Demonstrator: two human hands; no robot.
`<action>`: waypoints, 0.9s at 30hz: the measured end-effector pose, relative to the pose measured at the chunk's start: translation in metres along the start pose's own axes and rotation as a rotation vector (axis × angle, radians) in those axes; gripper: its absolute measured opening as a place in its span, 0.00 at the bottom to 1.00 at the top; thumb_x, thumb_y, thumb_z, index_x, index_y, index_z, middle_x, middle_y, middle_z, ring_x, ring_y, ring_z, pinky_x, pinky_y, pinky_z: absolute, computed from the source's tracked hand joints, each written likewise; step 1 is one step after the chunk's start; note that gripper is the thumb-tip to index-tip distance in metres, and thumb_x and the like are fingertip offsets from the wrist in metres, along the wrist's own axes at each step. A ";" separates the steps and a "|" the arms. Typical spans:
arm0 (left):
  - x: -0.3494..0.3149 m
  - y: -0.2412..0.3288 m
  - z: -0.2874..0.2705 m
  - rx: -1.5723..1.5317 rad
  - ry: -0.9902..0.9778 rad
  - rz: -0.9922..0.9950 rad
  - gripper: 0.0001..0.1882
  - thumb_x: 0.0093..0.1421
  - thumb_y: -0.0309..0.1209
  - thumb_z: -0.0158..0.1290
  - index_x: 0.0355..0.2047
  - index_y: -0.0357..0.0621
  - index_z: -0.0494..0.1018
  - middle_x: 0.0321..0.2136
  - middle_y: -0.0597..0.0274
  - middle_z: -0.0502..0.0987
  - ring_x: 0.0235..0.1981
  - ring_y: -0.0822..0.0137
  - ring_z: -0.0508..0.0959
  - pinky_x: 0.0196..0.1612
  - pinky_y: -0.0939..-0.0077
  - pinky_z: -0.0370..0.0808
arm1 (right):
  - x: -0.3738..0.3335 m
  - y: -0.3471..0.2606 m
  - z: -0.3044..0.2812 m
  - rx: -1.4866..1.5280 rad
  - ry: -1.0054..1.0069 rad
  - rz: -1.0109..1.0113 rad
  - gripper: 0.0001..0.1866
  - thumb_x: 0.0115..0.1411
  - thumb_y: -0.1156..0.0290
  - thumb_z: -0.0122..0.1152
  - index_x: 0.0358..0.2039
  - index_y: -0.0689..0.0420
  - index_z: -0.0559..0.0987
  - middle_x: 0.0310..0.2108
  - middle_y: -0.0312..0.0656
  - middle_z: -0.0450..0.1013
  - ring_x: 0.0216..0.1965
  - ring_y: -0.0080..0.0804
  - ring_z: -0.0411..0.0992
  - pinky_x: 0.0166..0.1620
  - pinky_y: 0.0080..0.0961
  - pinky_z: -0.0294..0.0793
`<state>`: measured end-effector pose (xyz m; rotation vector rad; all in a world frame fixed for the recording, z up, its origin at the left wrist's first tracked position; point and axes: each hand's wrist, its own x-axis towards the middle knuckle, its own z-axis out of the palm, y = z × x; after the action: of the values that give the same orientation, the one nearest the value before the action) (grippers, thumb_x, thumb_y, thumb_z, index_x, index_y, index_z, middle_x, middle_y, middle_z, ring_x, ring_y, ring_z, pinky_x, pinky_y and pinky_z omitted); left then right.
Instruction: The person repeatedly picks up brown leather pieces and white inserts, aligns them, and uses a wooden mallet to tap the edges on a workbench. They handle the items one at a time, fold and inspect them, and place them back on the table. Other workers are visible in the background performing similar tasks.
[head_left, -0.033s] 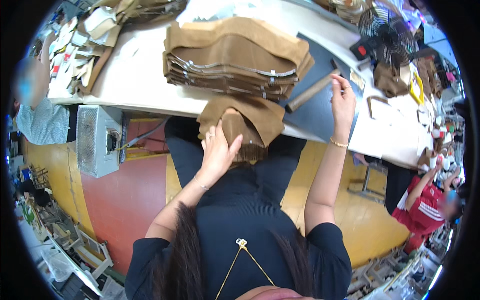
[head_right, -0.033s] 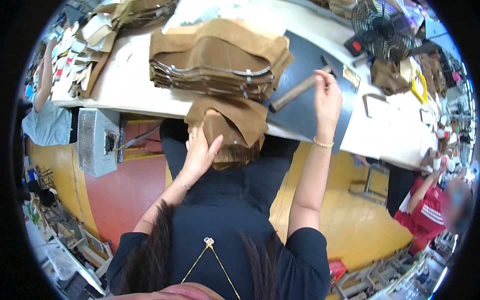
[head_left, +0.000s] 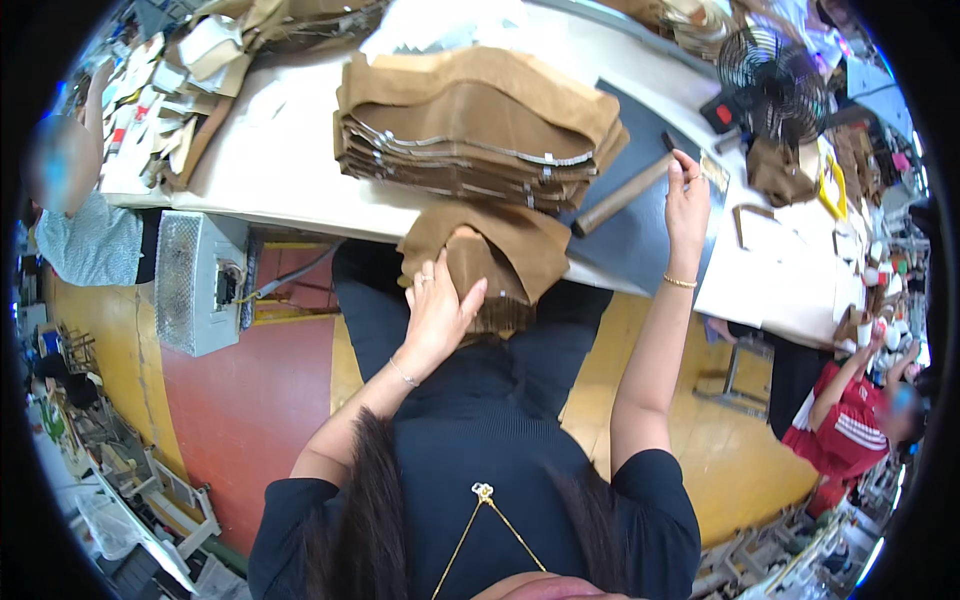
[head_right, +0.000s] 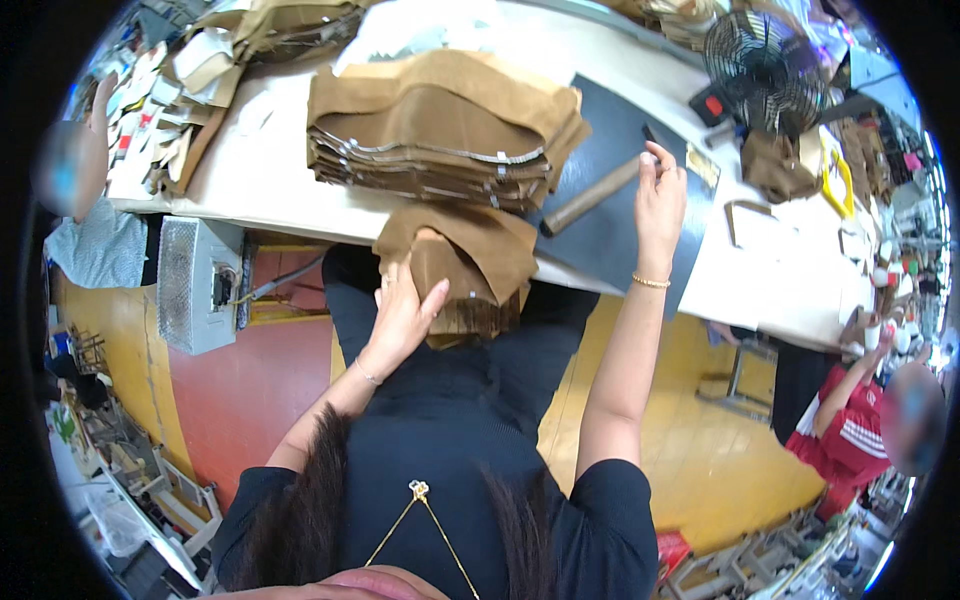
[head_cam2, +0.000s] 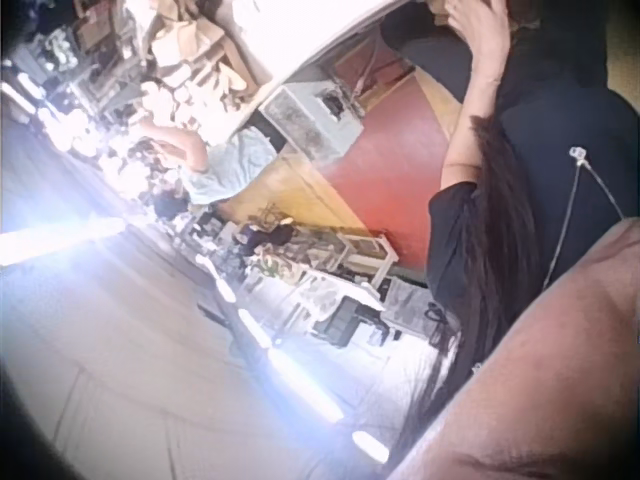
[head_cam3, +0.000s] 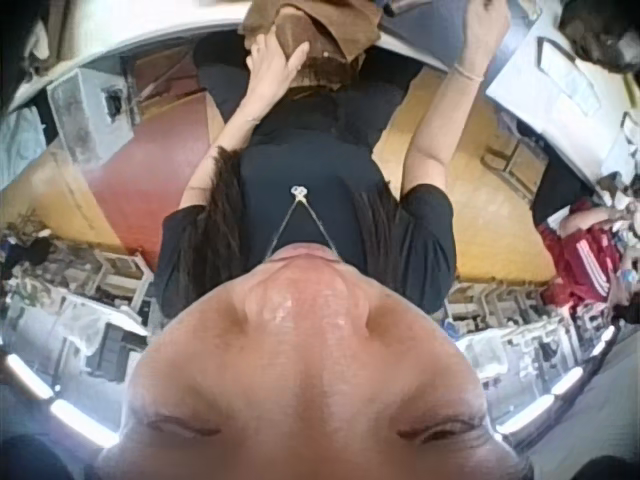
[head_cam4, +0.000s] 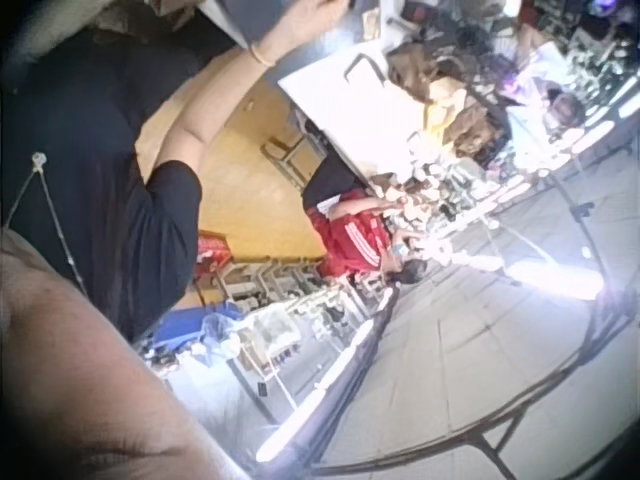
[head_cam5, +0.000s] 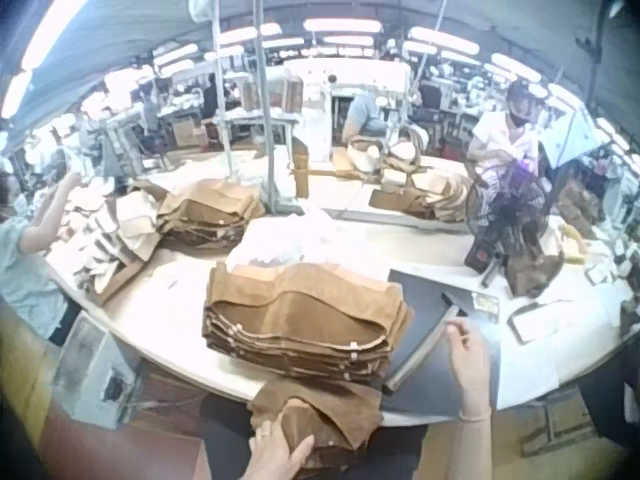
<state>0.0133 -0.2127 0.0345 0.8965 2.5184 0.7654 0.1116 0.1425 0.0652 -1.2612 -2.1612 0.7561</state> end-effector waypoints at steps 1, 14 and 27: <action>0.002 0.003 -0.002 0.004 -0.031 -0.016 0.42 0.64 0.51 0.52 0.63 0.24 0.55 0.51 0.39 0.66 0.53 0.44 0.68 0.55 0.53 0.64 | 0.009 0.032 0.017 -0.104 0.039 -0.097 0.17 0.68 0.55 0.54 0.52 0.49 0.78 0.39 0.51 0.73 0.40 0.43 0.75 0.43 0.35 0.75; 0.005 0.000 0.006 -0.075 0.056 -0.033 0.40 0.63 0.49 0.53 0.63 0.29 0.56 0.48 0.40 0.68 0.53 0.42 0.69 0.55 0.52 0.65 | -0.043 0.051 0.002 -0.438 0.124 -0.206 0.35 0.58 0.77 0.54 0.66 0.45 0.60 0.42 0.55 0.70 0.35 0.50 0.77 0.40 0.42 0.77; 0.004 -0.003 0.024 -0.025 0.202 -0.024 0.43 0.58 0.48 0.57 0.63 0.30 0.58 0.50 0.42 0.68 0.53 0.47 0.71 0.55 0.53 0.63 | -0.135 -0.080 -0.004 0.170 -0.281 -0.749 0.22 0.61 0.74 0.62 0.56 0.48 0.77 0.32 0.40 0.76 0.23 0.35 0.73 0.28 0.27 0.73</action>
<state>0.0210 -0.2030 0.0134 0.8164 2.6805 0.9196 0.1248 -0.0097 0.1018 -0.2077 -2.4643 0.7838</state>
